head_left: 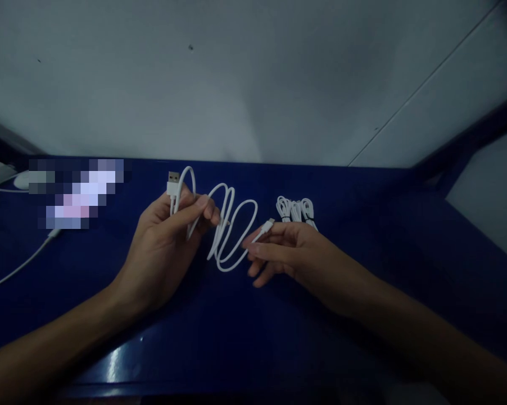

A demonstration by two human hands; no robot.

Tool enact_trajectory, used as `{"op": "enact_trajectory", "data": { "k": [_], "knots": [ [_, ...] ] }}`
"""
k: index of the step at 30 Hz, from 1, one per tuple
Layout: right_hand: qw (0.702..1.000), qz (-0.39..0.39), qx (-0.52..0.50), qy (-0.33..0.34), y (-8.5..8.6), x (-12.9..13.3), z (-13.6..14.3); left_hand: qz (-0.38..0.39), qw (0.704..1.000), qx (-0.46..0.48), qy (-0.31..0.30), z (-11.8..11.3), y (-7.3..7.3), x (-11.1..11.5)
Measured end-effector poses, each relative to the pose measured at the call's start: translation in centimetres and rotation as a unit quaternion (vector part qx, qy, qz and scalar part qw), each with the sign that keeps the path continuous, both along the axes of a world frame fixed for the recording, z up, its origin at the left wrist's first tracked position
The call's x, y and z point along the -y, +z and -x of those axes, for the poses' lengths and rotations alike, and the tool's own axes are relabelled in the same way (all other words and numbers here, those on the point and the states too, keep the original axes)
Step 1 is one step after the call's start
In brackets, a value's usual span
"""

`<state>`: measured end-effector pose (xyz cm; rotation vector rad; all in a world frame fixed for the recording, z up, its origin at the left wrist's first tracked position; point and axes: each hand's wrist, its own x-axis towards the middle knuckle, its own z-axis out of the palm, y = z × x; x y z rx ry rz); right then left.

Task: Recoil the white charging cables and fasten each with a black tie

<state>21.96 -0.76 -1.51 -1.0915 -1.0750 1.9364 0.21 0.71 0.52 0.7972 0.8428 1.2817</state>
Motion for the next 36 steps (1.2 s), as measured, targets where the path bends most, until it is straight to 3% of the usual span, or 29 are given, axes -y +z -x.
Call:
{"op": "enact_trajectory", "data": {
  "k": [6,10,13,16,22,30,32,36],
  "knots": [
    [0.996,-0.09,-0.019,-0.022,0.4,0.2,-0.1,0.012,0.999,-0.02,0.025,-0.4,0.2,0.0],
    [0.962,-0.231,0.062,-0.132,0.7,0.6,0.5,0.018,0.999,-0.011,0.037,-0.6,0.4,0.1],
    [0.936,-0.285,0.112,-0.173,0.7,0.8,0.8,0.016,1.0,0.001,0.024,-0.6,0.3,0.2],
    [0.912,-0.336,0.171,-0.16,0.3,0.8,0.9,0.004,1.0,0.012,0.006,-0.5,0.0,0.4],
    [0.818,-0.481,0.291,-0.12,0.1,1.4,1.5,0.014,0.999,0.013,-0.034,-0.5,0.4,1.1],
    [0.74,-0.562,0.358,-0.089,0.0,1.8,1.7,0.047,0.995,0.032,-0.086,-0.1,1.3,1.5],
    [0.733,-0.574,0.355,-0.083,-0.2,1.7,1.8,0.057,0.992,0.039,-0.103,-0.1,1.5,1.6],
    [0.756,-0.55,0.352,-0.045,-0.2,1.8,1.9,0.089,0.99,0.06,-0.096,-0.2,2.0,1.6]
  ]
}}
